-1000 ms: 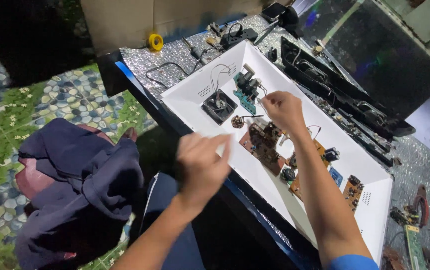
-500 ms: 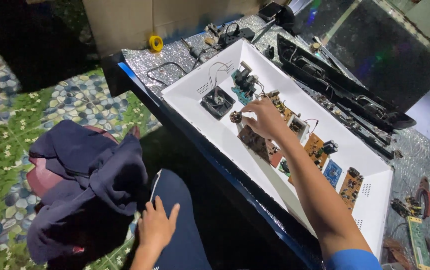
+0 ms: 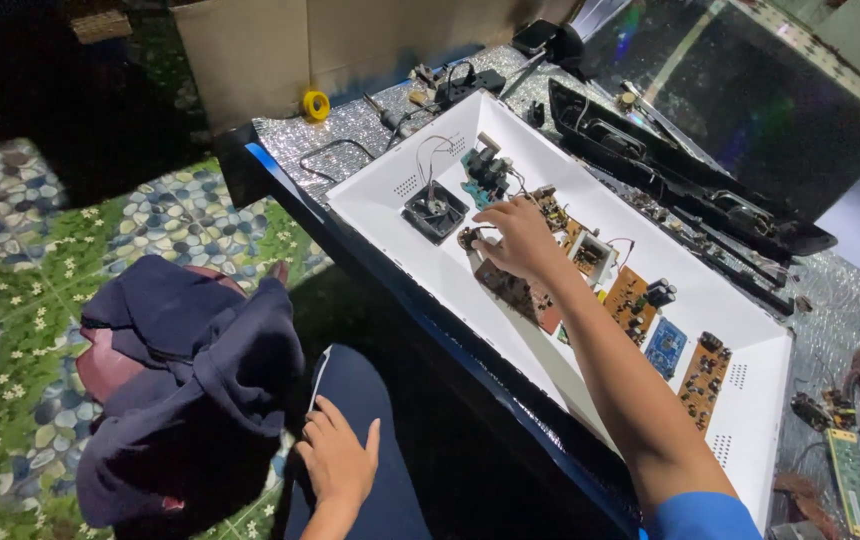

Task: Arranging and positioning various electronic circuit boards onto a white plastic panel, likely for assembly or repair.

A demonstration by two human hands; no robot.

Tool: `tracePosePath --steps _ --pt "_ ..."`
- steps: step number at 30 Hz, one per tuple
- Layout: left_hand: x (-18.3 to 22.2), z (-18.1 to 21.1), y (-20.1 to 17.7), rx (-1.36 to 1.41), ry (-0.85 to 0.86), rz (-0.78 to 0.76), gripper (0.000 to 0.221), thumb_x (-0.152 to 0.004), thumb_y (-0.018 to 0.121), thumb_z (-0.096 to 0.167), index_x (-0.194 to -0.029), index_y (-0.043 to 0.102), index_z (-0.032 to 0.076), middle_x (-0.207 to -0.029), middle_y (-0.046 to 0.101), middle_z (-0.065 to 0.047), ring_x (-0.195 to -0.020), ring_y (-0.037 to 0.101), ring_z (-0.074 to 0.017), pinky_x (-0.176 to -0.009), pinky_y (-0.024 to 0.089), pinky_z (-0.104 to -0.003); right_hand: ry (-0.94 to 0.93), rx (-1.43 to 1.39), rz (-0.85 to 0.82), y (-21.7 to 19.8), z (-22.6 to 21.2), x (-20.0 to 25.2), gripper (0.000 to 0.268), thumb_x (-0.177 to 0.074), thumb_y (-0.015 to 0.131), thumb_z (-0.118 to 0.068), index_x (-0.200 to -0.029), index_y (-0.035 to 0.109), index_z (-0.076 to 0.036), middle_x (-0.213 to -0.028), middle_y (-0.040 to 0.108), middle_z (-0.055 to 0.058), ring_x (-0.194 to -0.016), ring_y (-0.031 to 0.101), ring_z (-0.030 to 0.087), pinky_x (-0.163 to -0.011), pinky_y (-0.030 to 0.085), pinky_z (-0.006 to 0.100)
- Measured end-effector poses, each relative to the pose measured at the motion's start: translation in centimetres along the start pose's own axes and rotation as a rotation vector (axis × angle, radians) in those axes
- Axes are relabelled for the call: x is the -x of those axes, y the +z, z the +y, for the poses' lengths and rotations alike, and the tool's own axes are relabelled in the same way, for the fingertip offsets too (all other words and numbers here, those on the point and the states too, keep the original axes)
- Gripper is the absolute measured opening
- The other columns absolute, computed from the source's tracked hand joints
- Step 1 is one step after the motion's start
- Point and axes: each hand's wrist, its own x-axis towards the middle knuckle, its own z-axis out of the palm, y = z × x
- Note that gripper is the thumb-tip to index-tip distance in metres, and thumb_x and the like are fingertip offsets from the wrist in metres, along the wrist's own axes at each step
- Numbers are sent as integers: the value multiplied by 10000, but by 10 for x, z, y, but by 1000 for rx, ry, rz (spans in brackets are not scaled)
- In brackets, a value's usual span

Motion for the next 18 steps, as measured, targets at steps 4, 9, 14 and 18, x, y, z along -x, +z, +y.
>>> tracePosePath --steps 4,9,14,18 --pt "0 -1 -8 19 1 74 1046 -876 370 812 -1488 480 -29 -1254 623 -175 -1062 609 -261 -836 556 -374 -43 5 19 7 4 -2 294 -913 757 -213 -1198 743 -146 -1196 765 30 -1068 641 216 -950 433 378" --pt "0 -7 -20 34 12 89 1026 -876 390 809 -1463 501 -25 -1252 634 -178 -1058 621 -270 -810 559 -371 -14 -59 0 5 -1 1 295 -915 734 -138 -1209 745 -137 -1235 757 37 -1026 609 227 -900 458 361" --pt "1 -7 -24 26 23 78 1017 -879 380 809 -1453 512 -20 -1247 643 -166 -1069 632 -262 -802 578 -363 -10 -172 8 3 -6 3 270 -924 706 -45 -1183 756 -101 -1179 775 59 -971 596 229 -845 471 354" --pt "0 -5 -23 7 29 66 1023 -884 368 812 -1469 500 -17 -1248 640 -153 -1083 626 -261 -813 566 -363 12 -229 -13 8 -4 3 312 -924 645 -2 -1202 738 -109 -1217 747 68 -1067 574 253 -911 488 390"
